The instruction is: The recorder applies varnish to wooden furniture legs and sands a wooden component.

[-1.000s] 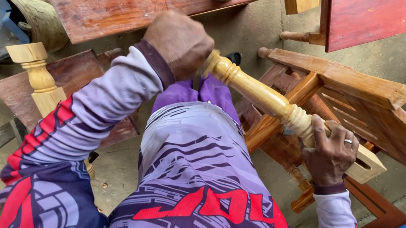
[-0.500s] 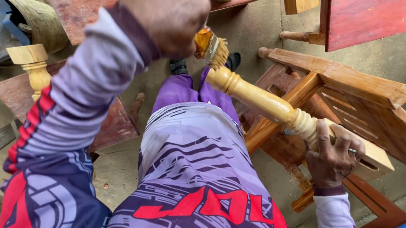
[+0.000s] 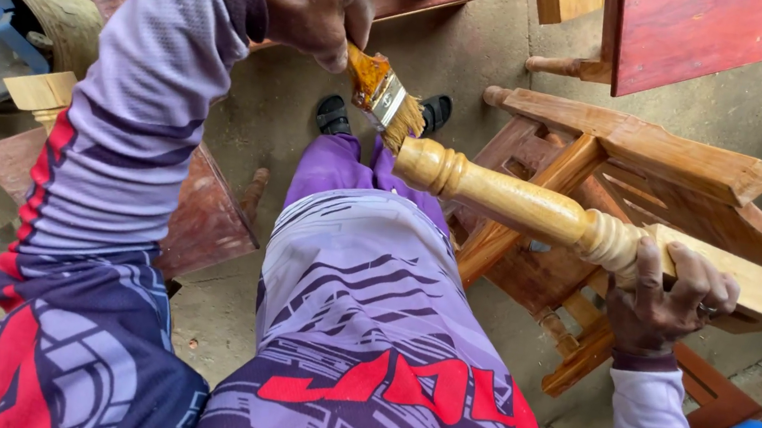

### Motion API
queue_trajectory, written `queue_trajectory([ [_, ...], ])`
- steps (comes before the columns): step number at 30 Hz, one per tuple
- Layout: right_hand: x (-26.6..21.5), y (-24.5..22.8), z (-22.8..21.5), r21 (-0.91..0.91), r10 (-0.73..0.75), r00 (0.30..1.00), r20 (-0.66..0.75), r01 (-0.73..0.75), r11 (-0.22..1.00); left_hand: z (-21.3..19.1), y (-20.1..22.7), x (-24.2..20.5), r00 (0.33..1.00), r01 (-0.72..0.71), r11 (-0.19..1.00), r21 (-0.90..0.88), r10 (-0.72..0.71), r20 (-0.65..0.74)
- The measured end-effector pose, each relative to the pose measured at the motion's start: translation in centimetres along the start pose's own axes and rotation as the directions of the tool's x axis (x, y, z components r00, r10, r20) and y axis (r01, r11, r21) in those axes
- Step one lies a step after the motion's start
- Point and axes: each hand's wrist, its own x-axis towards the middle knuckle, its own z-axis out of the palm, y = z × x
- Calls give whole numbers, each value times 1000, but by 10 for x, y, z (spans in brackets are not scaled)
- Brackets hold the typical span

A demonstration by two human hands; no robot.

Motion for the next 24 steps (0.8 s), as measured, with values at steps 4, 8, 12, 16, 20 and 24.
queue_trajectory([
  [4,3,3,2,-39,-13,1000,24,14,999,8,-26,2,993,-111,994,13,112,-48],
  [8,10,3,-1,-19,-18,999,36,19,1000,15,-27,5,996,-85,971,-224,90,14],
  [12,16,3,0,-92,-37,998,52,42,995,12,7,1,991,110,988,-110,-100,92],
  [16,11,7,5,13,-26,999,30,26,1000,10,2,2,997,-82,992,-99,83,2],
  [20,9,3,5,-26,-15,999,51,16,1000,14,1,-2,981,-173,985,-4,172,-91],
  [24,7,0,8,55,23,998,66,-27,998,45,-34,7,897,-365,924,-113,316,-309],
])
